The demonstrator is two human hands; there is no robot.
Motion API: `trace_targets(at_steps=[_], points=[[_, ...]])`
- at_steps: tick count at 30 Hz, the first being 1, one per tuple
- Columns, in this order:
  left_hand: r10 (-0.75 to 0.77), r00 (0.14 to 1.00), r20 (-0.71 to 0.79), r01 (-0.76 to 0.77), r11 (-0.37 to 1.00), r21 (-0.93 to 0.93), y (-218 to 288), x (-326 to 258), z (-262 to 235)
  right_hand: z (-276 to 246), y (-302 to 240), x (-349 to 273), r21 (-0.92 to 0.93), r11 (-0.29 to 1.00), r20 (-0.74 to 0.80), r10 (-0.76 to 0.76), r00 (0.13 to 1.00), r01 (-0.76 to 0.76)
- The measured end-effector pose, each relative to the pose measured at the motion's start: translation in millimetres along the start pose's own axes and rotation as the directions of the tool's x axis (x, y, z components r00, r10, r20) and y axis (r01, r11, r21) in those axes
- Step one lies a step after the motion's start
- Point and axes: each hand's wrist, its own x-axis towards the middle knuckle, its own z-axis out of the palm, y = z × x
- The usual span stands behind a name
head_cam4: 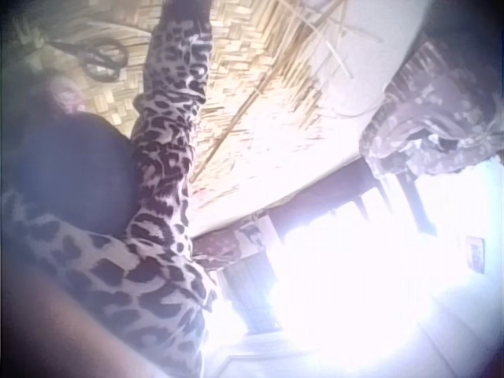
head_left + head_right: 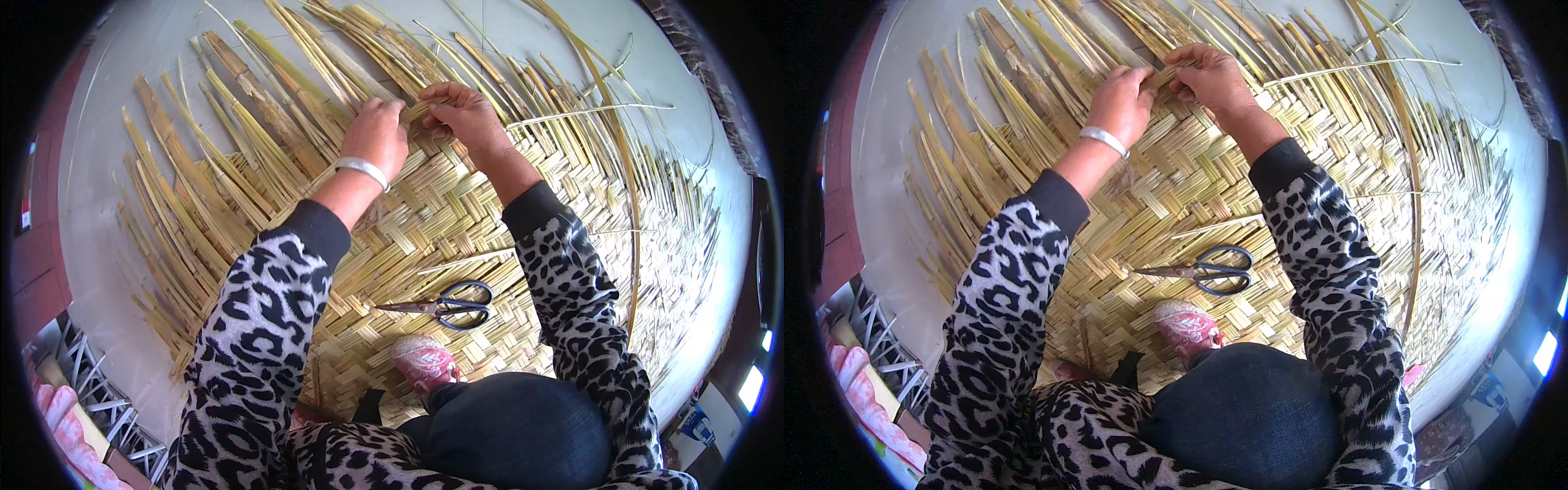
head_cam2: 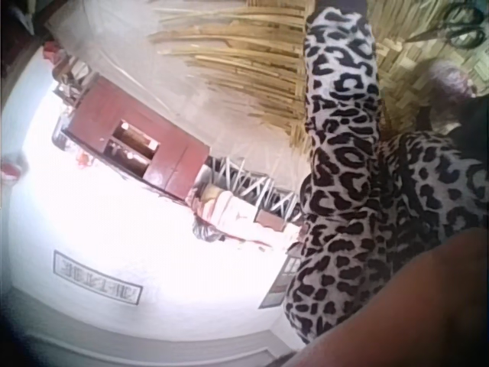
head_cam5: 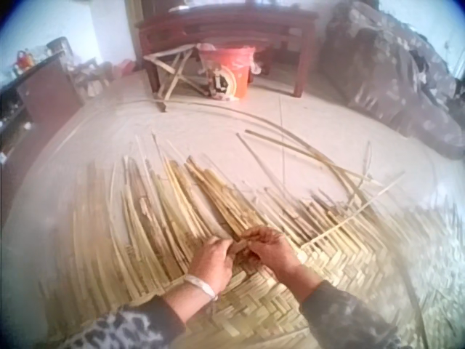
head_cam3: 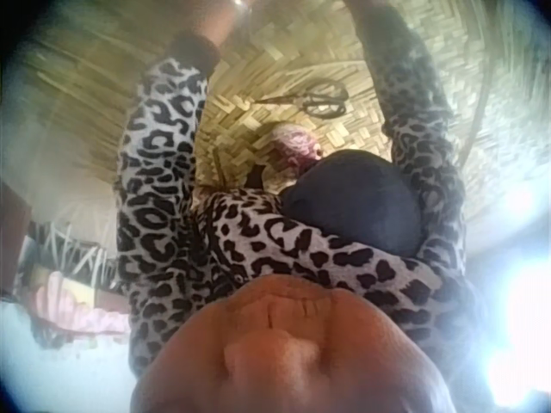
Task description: The person weaves a flat mat or basket base using dried palm leaves. They interlace the leaves by hand, occasionally using scissors to trim excess material and maintain the weave pattern.
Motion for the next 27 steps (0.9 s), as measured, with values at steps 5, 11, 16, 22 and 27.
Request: trace_targets(at_steps=[5, 11, 16, 22, 27], points=[[-0.139, 0.952, 0.272, 0.186, 0.97, -0.155, -6, 28, -7, -23, -20, -1, -0.053, 0.986, 0.096, -0.155, 0.983, 0.16], [-0.298, 0.927, 0.228, 0.352, 0.902, -0.25, -5, 26, -9, -26, -37, 73, -0.664, 0.733, -0.072, -0.255, 0.964, 0.144], [-0.361, 0.915, 0.18, 0.403, 0.834, -0.377, 0, 28, -19, -15, -37, 117, -0.479, 0.875, 0.087, 0.127, 0.988, -0.071], [-0.526, 0.804, 0.276, 0.58, 0.594, -0.558, 5, 30, -28, -26, -44, 118, 0.036, 0.981, 0.477, 0.15, 0.866, -0.189], [-0.571, 0.781, 0.255, 0.574, 0.494, -0.653, 9, 27, -29, -20, -46, 110, -0.085, 0.974, 0.522, 0.221, 0.824, -0.208]])
